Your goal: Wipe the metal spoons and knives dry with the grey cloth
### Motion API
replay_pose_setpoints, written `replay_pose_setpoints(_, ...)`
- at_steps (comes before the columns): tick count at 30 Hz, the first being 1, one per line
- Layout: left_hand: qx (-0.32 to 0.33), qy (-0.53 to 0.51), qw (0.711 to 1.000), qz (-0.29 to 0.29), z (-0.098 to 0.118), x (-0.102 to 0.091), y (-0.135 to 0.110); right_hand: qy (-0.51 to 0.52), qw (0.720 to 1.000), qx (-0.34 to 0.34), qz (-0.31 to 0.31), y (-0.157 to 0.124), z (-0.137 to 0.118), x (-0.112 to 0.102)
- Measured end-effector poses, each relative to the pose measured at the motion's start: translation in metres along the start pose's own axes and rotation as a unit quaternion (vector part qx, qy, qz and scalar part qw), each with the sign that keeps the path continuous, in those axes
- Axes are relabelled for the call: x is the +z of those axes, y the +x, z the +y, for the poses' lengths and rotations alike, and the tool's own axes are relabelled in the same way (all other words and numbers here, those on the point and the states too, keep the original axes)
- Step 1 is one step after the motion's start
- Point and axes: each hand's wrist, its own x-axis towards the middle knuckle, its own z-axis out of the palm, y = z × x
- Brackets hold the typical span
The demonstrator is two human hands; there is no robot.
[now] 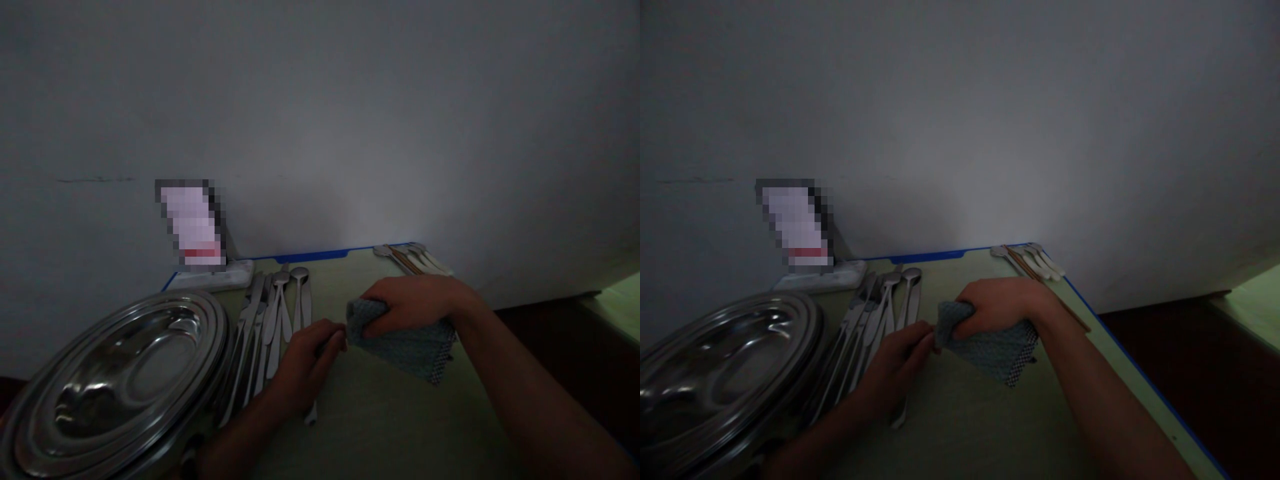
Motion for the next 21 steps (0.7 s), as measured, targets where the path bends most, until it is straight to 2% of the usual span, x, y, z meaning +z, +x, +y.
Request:
replay_pose_setpoints(6, -0.020, -0.005, 1.000, 0.011, 0.004, 0.000, 0.000, 0.007, 1.000, -0.008, -0.010, -0.002, 0.003, -0.002)
replay_pose_setpoints(14, -0.047, -0.021, 0.998, 0.026, 0.005, -0.001, 0.000, 0.047, 0.999, 0.004, 0.021, -0.022, 0.008, -0.011)
replay_pose_setpoints(18, -0.055, -0.010, 0.998, 0.034, 0.006, -0.001, 0.000, 0.030, 0.999, 0.015, 0.019, -0.019, 0.005, -0.010)
replay_pose_setpoints(21, -0.044, -0.007, 0.998, 0.033, 0.005, 0.000, 0.000, 0.023, 1.000, -0.005, 0.009, -0.011, 0.003, -0.006)
